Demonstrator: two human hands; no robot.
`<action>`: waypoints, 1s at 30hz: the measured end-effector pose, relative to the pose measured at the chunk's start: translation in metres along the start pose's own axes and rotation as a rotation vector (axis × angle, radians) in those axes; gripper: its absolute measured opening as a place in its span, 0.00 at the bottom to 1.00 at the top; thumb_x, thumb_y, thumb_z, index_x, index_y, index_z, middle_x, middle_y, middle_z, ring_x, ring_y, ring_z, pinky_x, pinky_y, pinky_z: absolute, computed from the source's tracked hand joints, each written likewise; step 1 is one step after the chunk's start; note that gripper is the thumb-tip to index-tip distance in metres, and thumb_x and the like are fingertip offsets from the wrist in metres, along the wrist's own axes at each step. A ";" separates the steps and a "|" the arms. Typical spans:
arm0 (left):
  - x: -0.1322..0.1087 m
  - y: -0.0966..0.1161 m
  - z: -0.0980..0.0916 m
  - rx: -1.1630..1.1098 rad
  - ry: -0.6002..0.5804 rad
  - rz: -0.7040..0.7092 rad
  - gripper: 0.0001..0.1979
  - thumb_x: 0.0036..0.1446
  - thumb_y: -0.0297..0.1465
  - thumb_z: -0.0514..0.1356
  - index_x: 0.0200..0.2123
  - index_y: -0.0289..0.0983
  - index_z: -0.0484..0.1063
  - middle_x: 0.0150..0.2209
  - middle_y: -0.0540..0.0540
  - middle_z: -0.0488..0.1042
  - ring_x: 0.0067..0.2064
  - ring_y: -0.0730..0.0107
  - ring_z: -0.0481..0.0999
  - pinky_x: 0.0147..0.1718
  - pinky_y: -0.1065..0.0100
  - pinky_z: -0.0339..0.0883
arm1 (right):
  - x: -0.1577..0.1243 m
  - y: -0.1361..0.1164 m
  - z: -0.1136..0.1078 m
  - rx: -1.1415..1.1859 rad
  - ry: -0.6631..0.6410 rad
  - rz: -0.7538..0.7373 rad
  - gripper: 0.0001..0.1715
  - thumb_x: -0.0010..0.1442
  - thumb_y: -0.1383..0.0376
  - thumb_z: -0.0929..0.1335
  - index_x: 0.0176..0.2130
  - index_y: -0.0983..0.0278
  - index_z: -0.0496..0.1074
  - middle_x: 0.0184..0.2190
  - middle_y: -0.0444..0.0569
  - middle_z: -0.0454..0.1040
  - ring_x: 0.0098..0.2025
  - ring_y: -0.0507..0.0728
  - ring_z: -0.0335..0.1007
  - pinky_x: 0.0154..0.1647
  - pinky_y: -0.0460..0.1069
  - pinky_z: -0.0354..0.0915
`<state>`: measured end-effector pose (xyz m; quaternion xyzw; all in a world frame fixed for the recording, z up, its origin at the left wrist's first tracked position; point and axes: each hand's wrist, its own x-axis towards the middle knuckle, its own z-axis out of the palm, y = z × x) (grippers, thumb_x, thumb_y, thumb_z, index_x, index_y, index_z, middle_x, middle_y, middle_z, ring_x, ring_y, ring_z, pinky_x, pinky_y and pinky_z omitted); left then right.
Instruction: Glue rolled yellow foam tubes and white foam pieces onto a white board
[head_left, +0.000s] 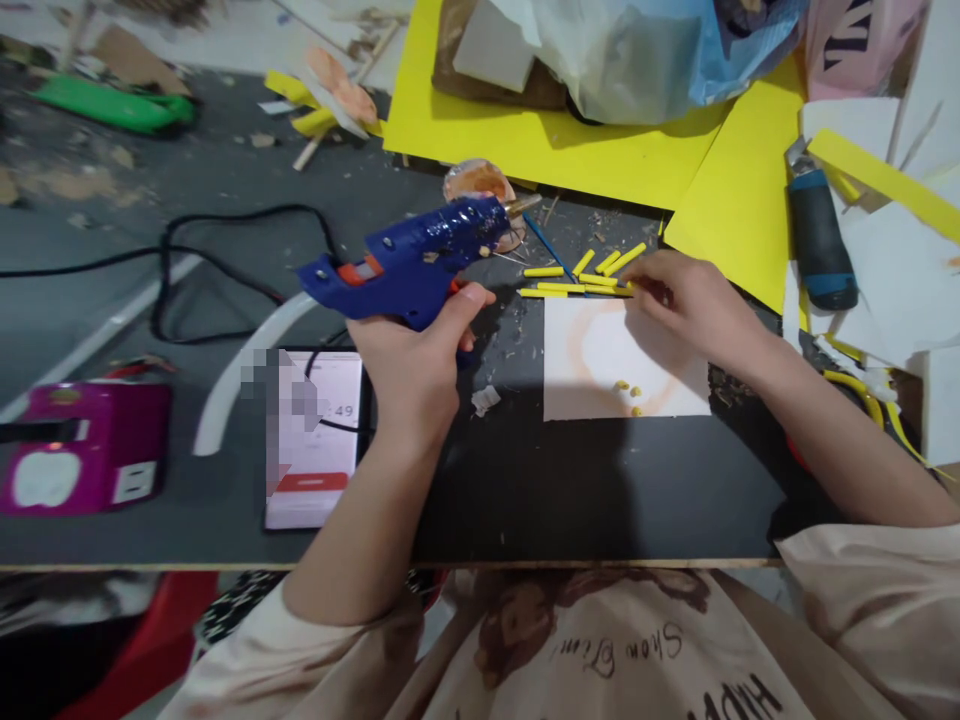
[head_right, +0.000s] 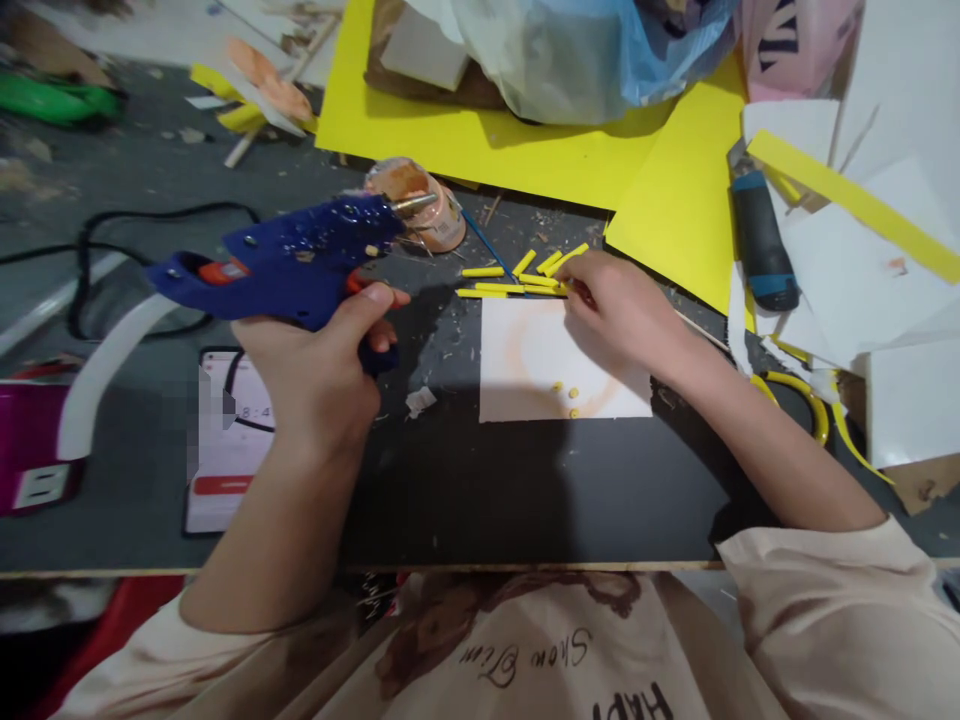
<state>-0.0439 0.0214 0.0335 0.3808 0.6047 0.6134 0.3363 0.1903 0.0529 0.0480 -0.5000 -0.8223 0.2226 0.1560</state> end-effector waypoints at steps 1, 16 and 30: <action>0.000 0.000 0.001 -0.004 0.014 0.004 0.11 0.37 0.29 0.69 0.24 0.37 0.68 0.23 0.52 0.71 0.22 0.74 0.69 0.15 0.71 0.52 | -0.005 -0.001 0.001 -0.014 0.000 0.002 0.16 0.61 0.70 0.61 0.44 0.67 0.73 0.39 0.55 0.77 0.37 0.58 0.71 0.39 0.51 0.63; -0.002 0.000 -0.001 0.047 -0.058 -0.045 0.09 0.41 0.30 0.67 0.25 0.39 0.69 0.25 0.52 0.72 0.21 0.75 0.67 0.16 0.71 0.55 | -0.112 0.004 0.013 -0.227 0.004 -0.189 0.18 0.64 0.68 0.59 0.50 0.61 0.71 0.34 0.52 0.70 0.34 0.58 0.66 0.33 0.52 0.62; -0.001 -0.001 0.000 0.105 -0.055 -0.045 0.11 0.39 0.32 0.67 0.24 0.39 0.66 0.24 0.51 0.71 0.24 0.72 0.69 0.17 0.71 0.56 | -0.100 0.010 0.028 -0.422 0.101 -0.288 0.19 0.64 0.62 0.63 0.53 0.64 0.69 0.30 0.51 0.69 0.34 0.60 0.63 0.40 0.55 0.64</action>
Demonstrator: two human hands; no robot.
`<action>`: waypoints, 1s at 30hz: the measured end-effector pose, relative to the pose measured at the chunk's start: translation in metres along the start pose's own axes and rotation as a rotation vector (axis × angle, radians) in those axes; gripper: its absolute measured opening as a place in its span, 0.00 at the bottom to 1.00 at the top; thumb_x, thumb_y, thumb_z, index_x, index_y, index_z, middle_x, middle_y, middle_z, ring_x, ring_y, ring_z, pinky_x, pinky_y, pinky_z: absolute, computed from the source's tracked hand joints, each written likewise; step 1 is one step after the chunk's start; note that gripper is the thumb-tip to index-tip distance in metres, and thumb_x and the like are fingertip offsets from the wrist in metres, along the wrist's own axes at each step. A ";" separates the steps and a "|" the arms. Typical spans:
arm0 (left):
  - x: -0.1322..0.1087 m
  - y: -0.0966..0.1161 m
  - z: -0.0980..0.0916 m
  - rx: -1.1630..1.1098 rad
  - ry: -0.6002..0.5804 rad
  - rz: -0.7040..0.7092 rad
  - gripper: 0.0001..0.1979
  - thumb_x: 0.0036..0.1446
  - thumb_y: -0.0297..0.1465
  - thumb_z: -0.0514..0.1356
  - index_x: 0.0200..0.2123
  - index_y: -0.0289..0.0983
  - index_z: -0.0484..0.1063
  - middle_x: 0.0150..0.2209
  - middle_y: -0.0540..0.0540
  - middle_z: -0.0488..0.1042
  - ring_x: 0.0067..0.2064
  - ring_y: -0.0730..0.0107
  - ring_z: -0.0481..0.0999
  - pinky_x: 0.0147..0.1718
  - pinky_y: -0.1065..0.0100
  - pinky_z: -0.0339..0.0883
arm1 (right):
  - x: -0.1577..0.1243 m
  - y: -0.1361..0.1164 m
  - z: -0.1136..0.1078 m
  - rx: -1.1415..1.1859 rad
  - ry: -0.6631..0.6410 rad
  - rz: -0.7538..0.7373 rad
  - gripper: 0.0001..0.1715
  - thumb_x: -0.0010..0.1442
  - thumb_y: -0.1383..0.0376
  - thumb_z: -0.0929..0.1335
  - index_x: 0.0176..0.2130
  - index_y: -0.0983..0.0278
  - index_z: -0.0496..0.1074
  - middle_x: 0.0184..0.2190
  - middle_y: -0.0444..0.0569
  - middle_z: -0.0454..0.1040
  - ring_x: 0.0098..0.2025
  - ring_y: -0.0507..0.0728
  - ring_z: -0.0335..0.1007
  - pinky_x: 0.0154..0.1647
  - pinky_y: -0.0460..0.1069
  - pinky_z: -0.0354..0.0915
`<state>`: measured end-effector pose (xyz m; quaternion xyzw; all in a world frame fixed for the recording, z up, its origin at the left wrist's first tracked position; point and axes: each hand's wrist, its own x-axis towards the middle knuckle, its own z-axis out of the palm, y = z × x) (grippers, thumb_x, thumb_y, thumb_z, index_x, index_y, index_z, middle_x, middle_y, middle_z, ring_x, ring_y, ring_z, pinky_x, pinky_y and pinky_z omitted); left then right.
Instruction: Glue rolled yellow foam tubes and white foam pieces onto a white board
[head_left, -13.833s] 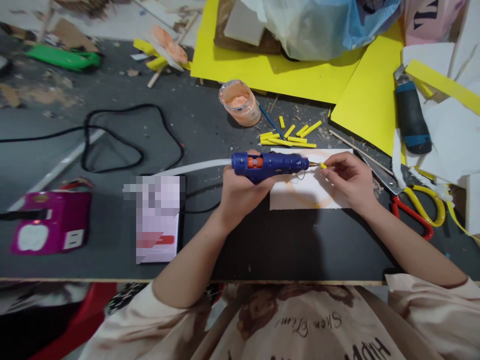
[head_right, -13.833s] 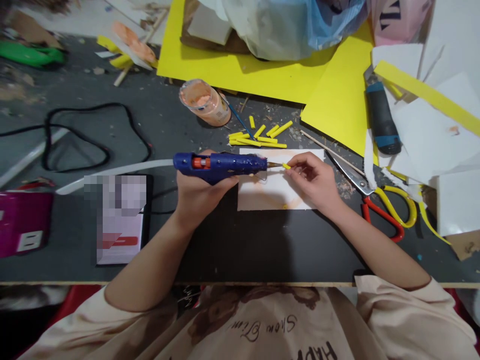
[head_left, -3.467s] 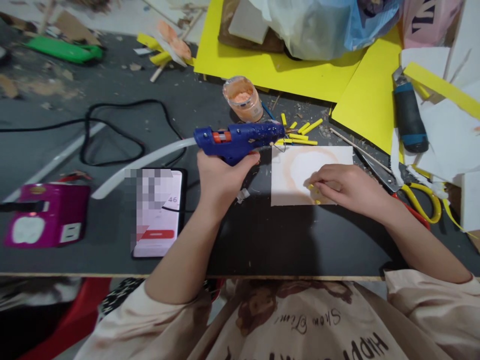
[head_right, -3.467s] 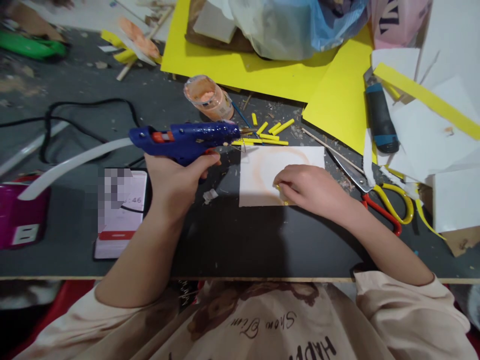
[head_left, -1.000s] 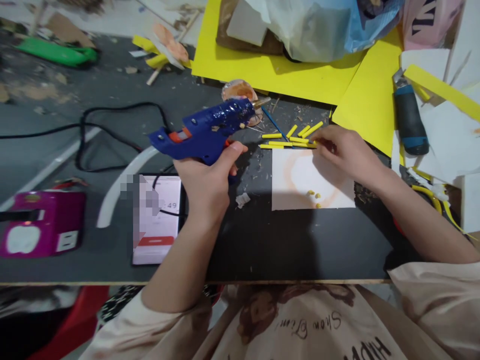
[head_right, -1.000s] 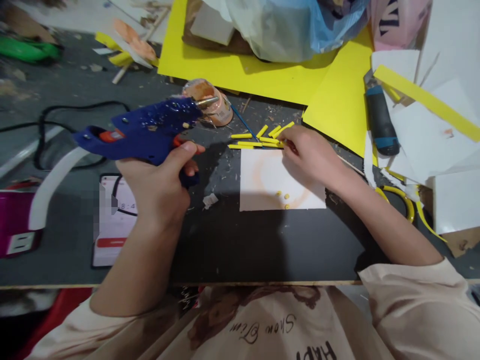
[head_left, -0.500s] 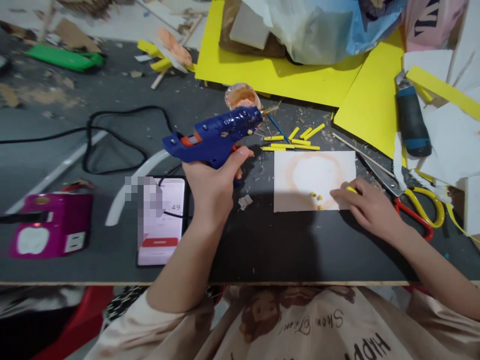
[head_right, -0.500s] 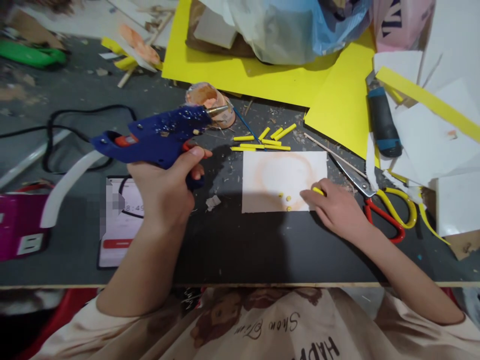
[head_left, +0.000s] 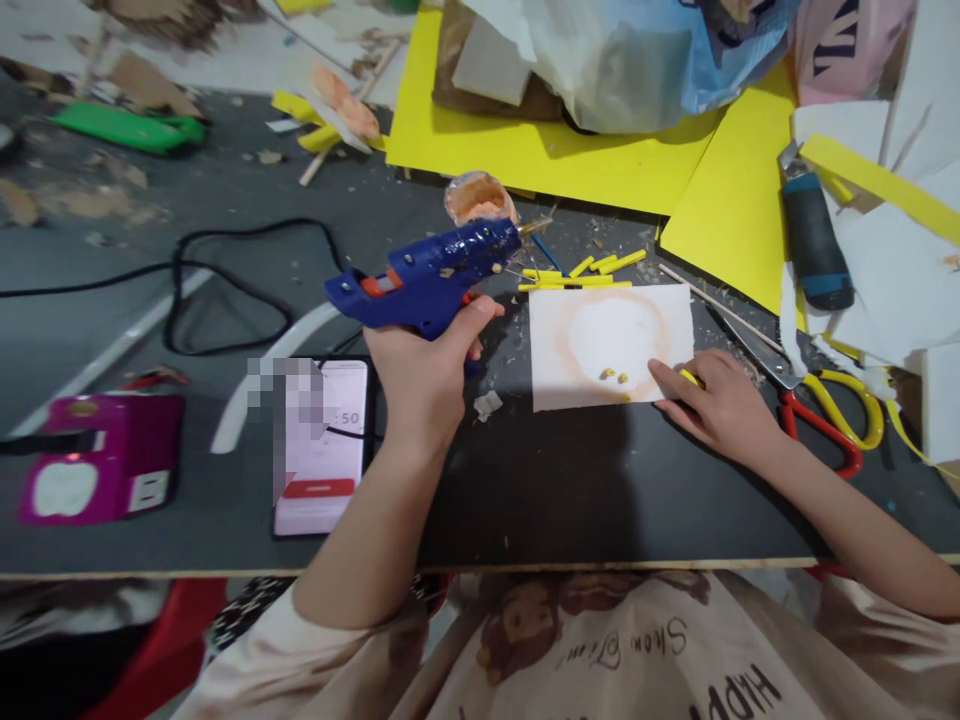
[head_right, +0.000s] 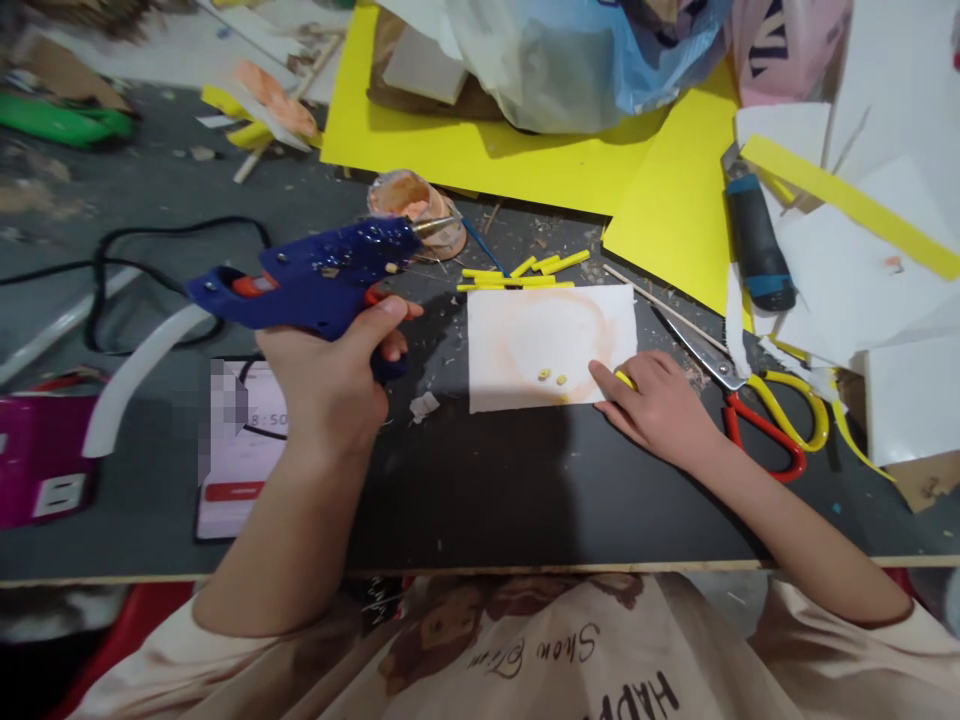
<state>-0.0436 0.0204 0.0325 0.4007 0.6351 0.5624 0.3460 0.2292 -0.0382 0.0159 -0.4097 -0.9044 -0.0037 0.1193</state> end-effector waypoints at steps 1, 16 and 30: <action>0.000 0.001 0.000 -0.013 0.006 -0.002 0.12 0.39 0.32 0.67 0.24 0.39 0.66 0.24 0.52 0.71 0.23 0.73 0.68 0.17 0.71 0.56 | 0.002 0.000 0.001 -0.014 0.007 -0.004 0.19 0.65 0.62 0.63 0.53 0.65 0.70 0.29 0.51 0.69 0.33 0.60 0.62 0.40 0.55 0.64; -0.003 -0.003 0.001 0.071 -0.093 -0.065 0.09 0.38 0.33 0.68 0.22 0.38 0.70 0.21 0.51 0.72 0.18 0.76 0.63 0.17 0.70 0.56 | 0.029 0.009 -0.008 0.693 0.145 0.400 0.25 0.67 0.64 0.58 0.62 0.52 0.61 0.38 0.48 0.76 0.34 0.56 0.72 0.40 0.55 0.69; -0.008 -0.005 -0.002 0.220 -0.273 -0.086 0.10 0.35 0.32 0.68 0.18 0.38 0.68 0.16 0.52 0.66 0.21 0.72 0.63 0.19 0.70 0.58 | 0.071 -0.002 0.018 0.894 0.420 0.522 0.06 0.59 0.59 0.70 0.35 0.60 0.75 0.34 0.46 0.76 0.34 0.53 0.69 0.35 0.50 0.66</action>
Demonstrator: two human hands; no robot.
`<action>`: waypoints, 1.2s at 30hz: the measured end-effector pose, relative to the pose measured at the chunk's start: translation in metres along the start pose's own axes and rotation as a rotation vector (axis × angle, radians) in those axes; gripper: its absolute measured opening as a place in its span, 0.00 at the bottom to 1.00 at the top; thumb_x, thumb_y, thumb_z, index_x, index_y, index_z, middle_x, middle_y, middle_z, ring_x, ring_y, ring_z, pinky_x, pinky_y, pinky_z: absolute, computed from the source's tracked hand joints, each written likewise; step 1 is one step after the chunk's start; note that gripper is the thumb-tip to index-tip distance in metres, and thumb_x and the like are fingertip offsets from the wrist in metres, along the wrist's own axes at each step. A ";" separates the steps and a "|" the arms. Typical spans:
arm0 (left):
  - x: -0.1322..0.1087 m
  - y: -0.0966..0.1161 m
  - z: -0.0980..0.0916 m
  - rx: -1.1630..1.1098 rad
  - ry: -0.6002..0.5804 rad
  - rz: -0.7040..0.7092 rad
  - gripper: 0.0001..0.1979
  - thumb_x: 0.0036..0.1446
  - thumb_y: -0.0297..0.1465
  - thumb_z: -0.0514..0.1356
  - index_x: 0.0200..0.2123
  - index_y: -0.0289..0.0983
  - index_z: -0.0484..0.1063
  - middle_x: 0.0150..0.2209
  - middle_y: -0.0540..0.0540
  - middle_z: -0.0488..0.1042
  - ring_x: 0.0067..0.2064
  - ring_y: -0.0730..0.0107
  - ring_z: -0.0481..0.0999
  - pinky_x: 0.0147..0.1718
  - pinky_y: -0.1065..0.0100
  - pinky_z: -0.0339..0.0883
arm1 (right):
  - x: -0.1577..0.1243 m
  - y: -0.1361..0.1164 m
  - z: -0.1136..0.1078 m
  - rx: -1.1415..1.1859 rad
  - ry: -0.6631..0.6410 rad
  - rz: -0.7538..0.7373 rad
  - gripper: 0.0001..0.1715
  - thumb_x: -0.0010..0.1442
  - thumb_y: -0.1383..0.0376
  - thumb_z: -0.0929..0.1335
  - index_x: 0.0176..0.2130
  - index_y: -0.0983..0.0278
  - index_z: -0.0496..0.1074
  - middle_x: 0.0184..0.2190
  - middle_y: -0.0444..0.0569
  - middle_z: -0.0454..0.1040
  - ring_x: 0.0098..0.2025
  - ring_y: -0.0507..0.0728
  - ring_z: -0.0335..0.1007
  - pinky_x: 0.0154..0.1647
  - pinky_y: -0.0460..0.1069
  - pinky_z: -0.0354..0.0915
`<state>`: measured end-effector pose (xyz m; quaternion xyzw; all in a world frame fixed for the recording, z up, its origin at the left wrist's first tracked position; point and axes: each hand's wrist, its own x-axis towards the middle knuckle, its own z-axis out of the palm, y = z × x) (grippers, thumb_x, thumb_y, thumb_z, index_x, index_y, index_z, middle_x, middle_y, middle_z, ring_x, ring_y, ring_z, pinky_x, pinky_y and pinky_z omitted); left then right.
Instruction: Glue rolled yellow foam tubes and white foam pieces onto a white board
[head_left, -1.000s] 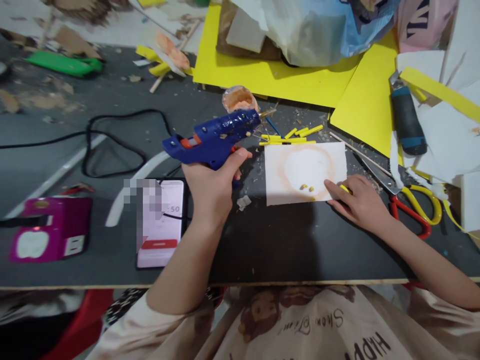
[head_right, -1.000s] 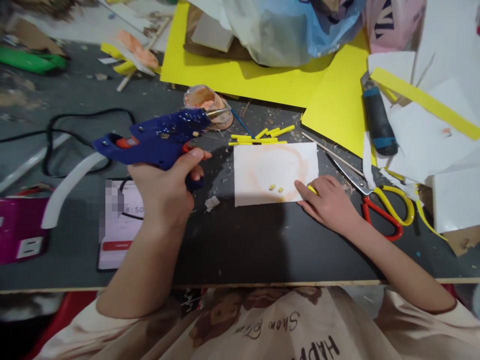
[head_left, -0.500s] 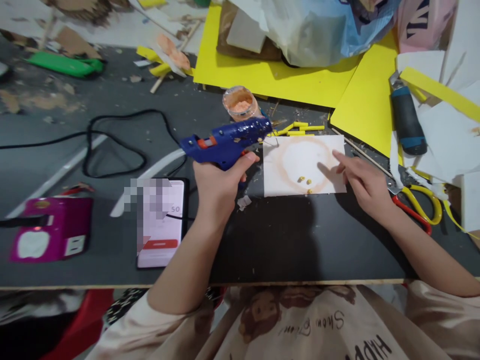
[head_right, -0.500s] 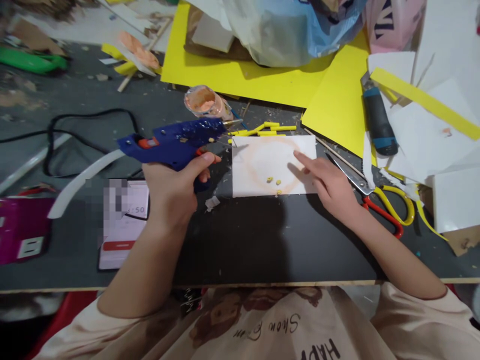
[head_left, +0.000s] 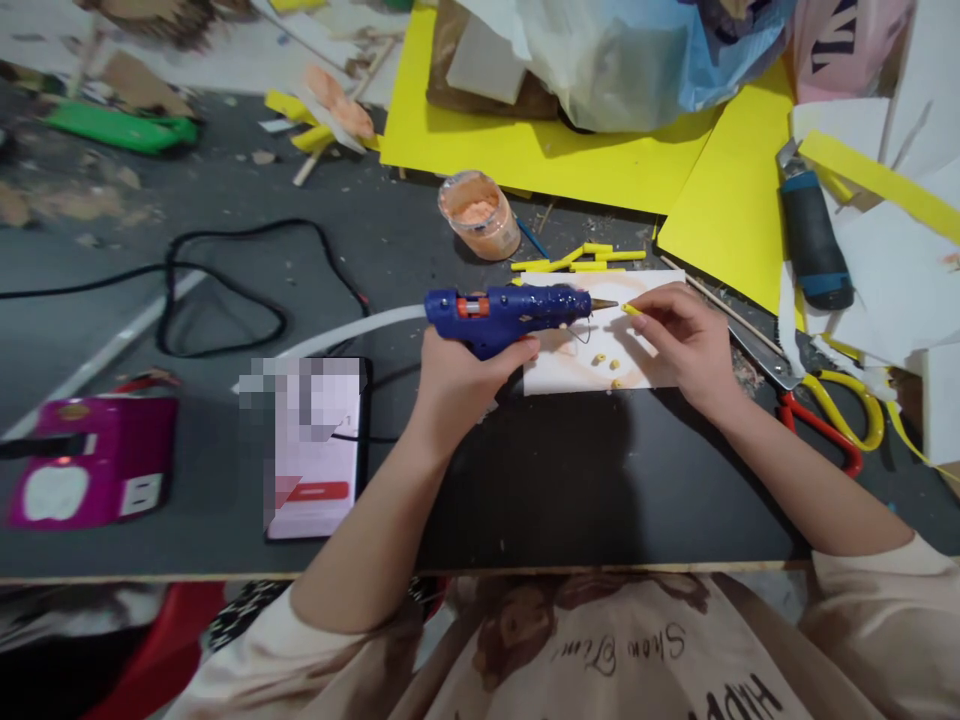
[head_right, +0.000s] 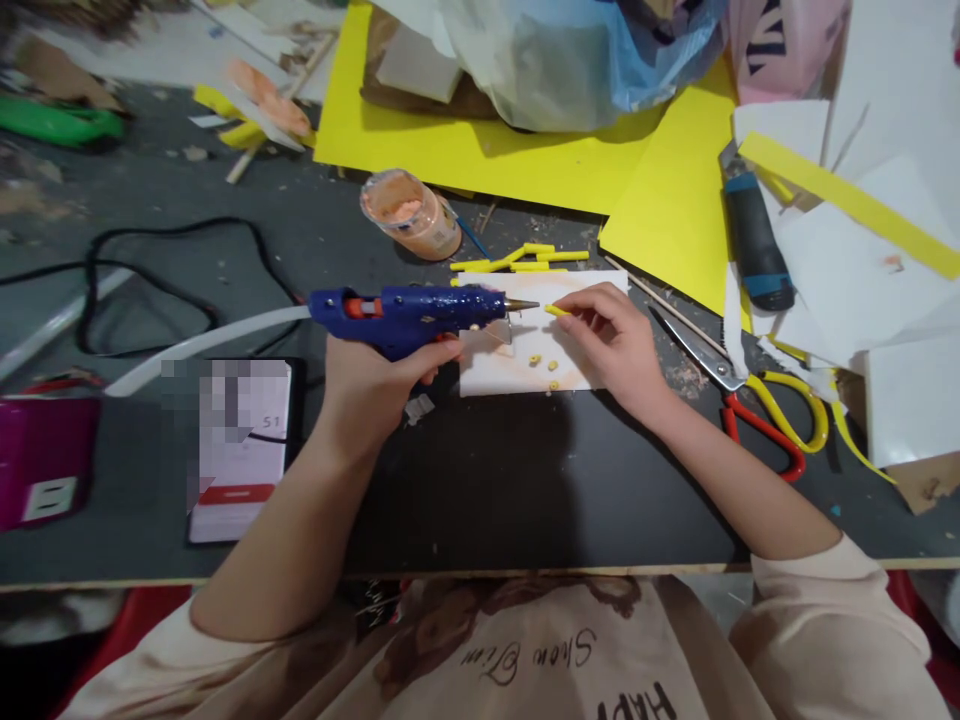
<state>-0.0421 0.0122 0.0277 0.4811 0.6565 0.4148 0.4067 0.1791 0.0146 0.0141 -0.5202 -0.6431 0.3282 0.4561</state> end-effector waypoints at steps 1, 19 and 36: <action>0.000 0.000 0.000 0.012 0.004 -0.002 0.10 0.35 0.32 0.68 0.17 0.38 0.68 0.17 0.51 0.66 0.22 0.72 0.64 0.20 0.70 0.59 | -0.001 0.000 0.000 -0.021 -0.004 -0.006 0.06 0.59 0.60 0.70 0.35 0.59 0.75 0.33 0.46 0.76 0.34 0.53 0.69 0.35 0.50 0.66; -0.002 0.003 0.001 0.064 0.002 0.013 0.08 0.35 0.31 0.65 0.20 0.38 0.68 0.21 0.51 0.69 0.23 0.70 0.67 0.25 0.69 0.68 | -0.003 -0.002 0.000 -0.062 -0.036 -0.005 0.04 0.58 0.64 0.70 0.35 0.58 0.77 0.32 0.46 0.78 0.33 0.54 0.70 0.34 0.51 0.65; -0.003 0.012 0.003 0.168 0.005 -0.037 0.06 0.35 0.34 0.61 0.20 0.40 0.67 0.23 0.51 0.71 0.27 0.66 0.71 0.30 0.67 0.72 | -0.003 0.003 0.000 0.015 -0.023 -0.030 0.05 0.59 0.61 0.71 0.35 0.58 0.78 0.33 0.45 0.79 0.34 0.53 0.71 0.33 0.50 0.65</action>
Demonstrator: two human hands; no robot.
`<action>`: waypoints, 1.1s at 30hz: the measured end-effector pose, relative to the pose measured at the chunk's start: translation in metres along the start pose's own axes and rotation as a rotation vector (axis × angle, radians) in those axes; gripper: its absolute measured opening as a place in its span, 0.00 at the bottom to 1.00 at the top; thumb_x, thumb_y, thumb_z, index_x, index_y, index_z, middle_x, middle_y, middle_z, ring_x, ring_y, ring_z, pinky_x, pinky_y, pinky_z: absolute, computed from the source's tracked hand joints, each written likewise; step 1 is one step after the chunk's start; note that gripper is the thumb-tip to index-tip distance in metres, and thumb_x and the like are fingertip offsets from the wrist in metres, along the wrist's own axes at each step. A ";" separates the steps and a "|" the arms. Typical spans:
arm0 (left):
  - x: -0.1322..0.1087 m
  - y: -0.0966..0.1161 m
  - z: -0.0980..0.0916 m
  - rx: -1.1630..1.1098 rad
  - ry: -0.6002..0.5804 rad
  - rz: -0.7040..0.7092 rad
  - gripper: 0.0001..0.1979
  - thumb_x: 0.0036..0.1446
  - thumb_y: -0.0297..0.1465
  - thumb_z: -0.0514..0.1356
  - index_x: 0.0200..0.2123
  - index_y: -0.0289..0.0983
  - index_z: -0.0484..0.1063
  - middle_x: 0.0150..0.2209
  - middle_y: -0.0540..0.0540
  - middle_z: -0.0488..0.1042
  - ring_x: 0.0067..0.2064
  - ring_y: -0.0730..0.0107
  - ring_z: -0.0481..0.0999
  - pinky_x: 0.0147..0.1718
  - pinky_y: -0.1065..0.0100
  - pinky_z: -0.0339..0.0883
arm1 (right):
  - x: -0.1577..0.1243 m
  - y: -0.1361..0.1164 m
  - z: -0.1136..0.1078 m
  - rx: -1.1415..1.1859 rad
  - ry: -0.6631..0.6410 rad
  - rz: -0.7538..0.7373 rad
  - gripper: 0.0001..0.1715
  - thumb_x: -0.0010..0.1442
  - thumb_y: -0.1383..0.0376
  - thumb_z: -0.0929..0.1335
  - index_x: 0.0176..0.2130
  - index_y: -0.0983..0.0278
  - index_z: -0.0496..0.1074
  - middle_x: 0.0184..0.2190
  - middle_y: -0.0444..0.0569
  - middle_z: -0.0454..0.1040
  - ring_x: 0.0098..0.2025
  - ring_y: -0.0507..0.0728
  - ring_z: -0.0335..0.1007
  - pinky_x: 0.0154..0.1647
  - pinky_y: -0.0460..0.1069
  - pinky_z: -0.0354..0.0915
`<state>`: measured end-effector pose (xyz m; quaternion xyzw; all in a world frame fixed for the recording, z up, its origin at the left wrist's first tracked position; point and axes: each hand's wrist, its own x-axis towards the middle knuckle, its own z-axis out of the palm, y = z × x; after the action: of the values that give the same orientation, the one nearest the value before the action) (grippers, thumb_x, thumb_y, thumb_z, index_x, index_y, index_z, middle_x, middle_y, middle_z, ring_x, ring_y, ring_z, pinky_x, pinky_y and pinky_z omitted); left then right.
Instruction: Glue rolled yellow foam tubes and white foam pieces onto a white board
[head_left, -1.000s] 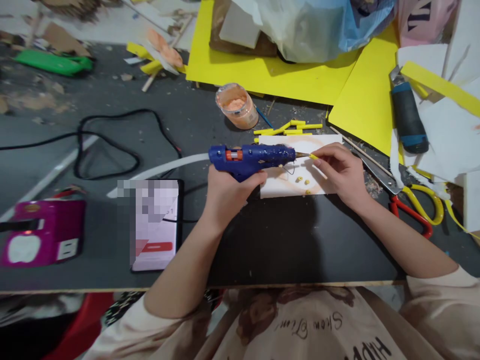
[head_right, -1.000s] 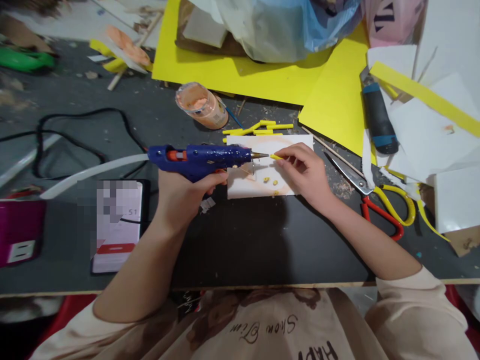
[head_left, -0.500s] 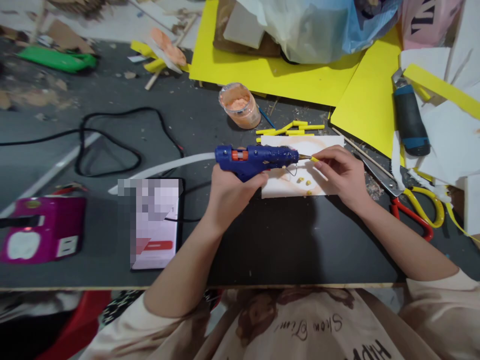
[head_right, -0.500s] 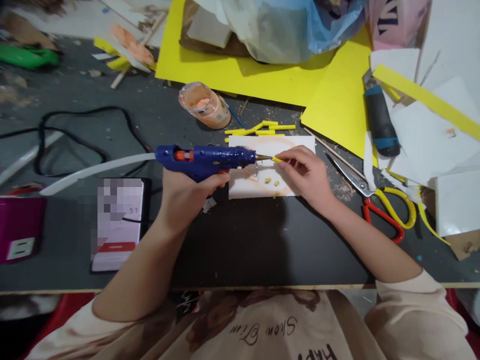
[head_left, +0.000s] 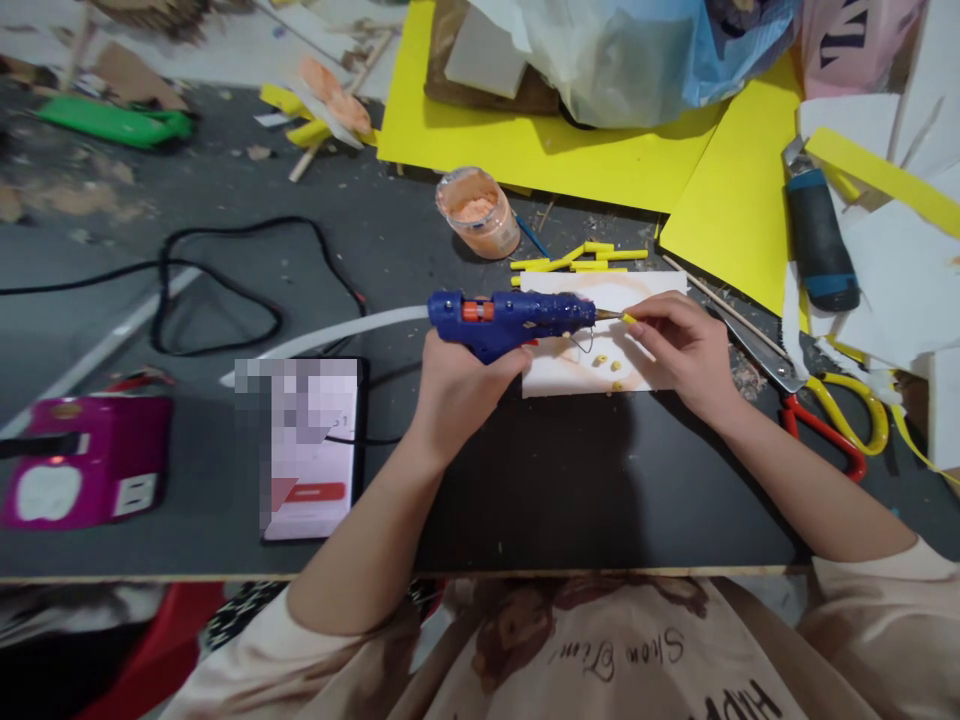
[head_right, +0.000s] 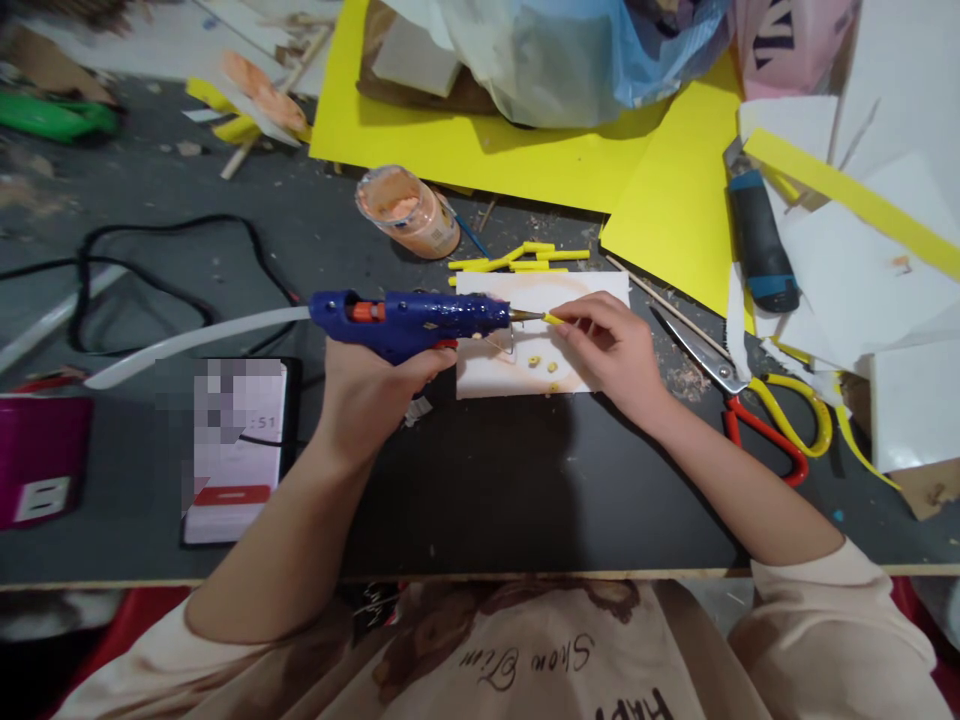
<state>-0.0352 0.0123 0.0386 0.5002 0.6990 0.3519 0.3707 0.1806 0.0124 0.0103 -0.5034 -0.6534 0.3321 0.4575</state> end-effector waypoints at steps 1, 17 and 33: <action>0.000 0.000 0.000 0.002 -0.001 0.002 0.06 0.35 0.34 0.61 0.20 0.40 0.67 0.23 0.51 0.71 0.28 0.66 0.71 0.30 0.67 0.72 | 0.000 0.000 0.000 0.003 0.002 0.001 0.05 0.59 0.61 0.71 0.35 0.58 0.78 0.33 0.45 0.78 0.34 0.53 0.71 0.33 0.50 0.65; 0.004 -0.002 0.002 0.002 0.105 0.028 0.09 0.34 0.30 0.64 0.21 0.40 0.67 0.24 0.51 0.72 0.29 0.64 0.73 0.31 0.65 0.73 | 0.001 0.001 -0.001 0.068 0.042 -0.004 0.03 0.58 0.64 0.71 0.35 0.59 0.77 0.33 0.44 0.78 0.33 0.52 0.70 0.32 0.49 0.65; 0.008 -0.013 -0.004 -0.079 0.274 0.108 0.13 0.39 0.36 0.67 0.26 0.40 0.67 0.27 0.49 0.72 0.29 0.65 0.73 0.28 0.64 0.70 | 0.000 -0.040 -0.017 -0.324 -0.227 -0.271 0.06 0.63 0.66 0.66 0.38 0.62 0.74 0.32 0.48 0.79 0.35 0.54 0.73 0.37 0.50 0.66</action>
<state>-0.0463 0.0162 0.0278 0.4694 0.7006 0.4635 0.2719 0.1821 0.0010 0.0520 -0.4377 -0.8069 0.2129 0.3346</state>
